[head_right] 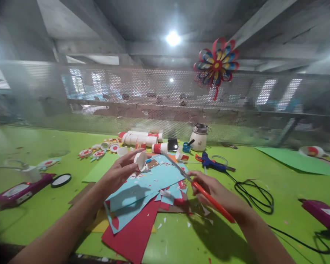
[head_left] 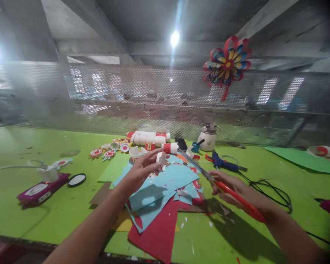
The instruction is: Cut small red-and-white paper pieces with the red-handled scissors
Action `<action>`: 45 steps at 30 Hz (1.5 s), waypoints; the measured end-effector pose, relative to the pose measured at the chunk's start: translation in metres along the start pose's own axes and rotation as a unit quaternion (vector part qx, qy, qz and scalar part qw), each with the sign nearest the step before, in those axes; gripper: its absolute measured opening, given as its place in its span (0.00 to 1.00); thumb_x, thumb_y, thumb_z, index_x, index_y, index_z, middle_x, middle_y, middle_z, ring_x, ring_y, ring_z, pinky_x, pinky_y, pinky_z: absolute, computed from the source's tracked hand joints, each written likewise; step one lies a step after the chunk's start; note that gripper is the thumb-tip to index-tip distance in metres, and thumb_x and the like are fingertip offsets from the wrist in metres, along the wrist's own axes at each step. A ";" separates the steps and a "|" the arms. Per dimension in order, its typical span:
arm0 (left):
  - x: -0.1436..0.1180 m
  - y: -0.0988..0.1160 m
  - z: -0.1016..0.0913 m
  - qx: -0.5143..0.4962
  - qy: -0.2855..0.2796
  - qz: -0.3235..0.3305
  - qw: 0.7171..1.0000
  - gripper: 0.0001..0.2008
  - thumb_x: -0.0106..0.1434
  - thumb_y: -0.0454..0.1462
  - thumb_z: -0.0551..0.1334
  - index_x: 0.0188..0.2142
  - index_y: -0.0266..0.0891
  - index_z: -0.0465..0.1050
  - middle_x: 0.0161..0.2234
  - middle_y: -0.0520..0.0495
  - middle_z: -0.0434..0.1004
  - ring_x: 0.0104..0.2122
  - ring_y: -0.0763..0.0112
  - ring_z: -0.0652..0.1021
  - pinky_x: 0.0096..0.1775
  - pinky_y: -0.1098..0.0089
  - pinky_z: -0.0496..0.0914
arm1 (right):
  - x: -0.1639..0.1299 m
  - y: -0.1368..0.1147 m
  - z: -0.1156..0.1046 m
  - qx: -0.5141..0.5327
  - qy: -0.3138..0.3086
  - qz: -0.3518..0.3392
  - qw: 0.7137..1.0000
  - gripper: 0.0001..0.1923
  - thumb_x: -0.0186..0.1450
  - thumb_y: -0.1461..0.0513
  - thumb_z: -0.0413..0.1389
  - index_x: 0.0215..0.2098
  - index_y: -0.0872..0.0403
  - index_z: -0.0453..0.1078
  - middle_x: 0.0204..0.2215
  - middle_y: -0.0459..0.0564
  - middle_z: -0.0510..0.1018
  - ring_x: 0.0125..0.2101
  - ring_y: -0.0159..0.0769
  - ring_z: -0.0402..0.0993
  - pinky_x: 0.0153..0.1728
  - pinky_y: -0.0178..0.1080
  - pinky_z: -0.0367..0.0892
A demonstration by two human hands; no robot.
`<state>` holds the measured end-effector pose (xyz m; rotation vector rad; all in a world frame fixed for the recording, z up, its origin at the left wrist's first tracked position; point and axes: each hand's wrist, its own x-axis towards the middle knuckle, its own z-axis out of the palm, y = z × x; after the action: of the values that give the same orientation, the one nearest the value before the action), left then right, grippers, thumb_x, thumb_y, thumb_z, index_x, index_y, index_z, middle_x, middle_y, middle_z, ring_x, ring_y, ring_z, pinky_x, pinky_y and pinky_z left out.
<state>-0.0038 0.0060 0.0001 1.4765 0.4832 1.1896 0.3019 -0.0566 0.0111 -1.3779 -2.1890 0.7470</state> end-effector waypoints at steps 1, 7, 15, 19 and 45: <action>0.000 0.000 0.000 0.006 -0.002 0.004 1.000 0.24 0.56 0.39 0.63 0.53 0.46 0.68 0.38 0.42 0.76 0.35 0.63 0.74 0.32 0.66 0.66 | -0.002 -0.007 0.000 0.014 0.001 -0.008 1.000 0.20 0.64 0.57 0.50 0.54 0.51 0.59 0.34 0.52 0.74 0.36 0.42 0.72 0.34 0.39 0.68; -0.002 0.001 -0.001 0.029 -0.044 0.015 0.999 0.22 0.57 0.37 0.63 0.53 0.49 0.68 0.43 0.43 0.75 0.36 0.64 0.73 0.32 0.67 0.64 | -0.007 -0.031 0.012 0.105 -0.098 -0.078 0.987 0.25 0.58 0.39 0.50 0.38 0.49 0.64 0.29 0.46 0.65 0.27 0.35 0.62 0.29 0.36 0.64; -0.003 -0.003 -0.001 0.034 -0.084 -0.017 0.996 0.21 0.58 0.38 0.61 0.52 0.49 0.69 0.48 0.43 0.74 0.40 0.60 0.73 0.33 0.65 0.64 | -0.016 -0.016 0.015 0.065 -0.081 -0.059 0.993 0.21 0.62 0.44 0.49 0.45 0.47 0.66 0.31 0.51 0.71 0.30 0.41 0.68 0.31 0.40 0.66; -0.002 -0.005 -0.002 0.043 -0.078 -0.015 0.996 0.21 0.58 0.38 0.61 0.53 0.49 0.68 0.46 0.44 0.74 0.36 0.63 0.72 0.30 0.67 0.63 | -0.017 -0.018 0.016 0.053 -0.090 -0.070 0.992 0.20 0.63 0.43 0.45 0.42 0.46 0.65 0.32 0.51 0.72 0.30 0.42 0.68 0.29 0.40 0.66; 0.000 -0.007 -0.007 0.108 -0.122 -0.033 0.986 0.22 0.58 0.39 0.60 0.53 0.46 0.68 0.46 0.43 0.72 0.35 0.68 0.70 0.33 0.68 0.62 | -0.017 -0.026 0.018 0.012 -0.049 -0.147 0.988 0.18 0.67 0.47 0.44 0.44 0.48 0.67 0.31 0.49 0.75 0.28 0.37 0.71 0.27 0.34 0.68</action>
<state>-0.0076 0.0112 -0.0074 1.7525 0.5011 0.9110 0.2801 -0.0852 0.0129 -0.9935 -2.3810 0.7406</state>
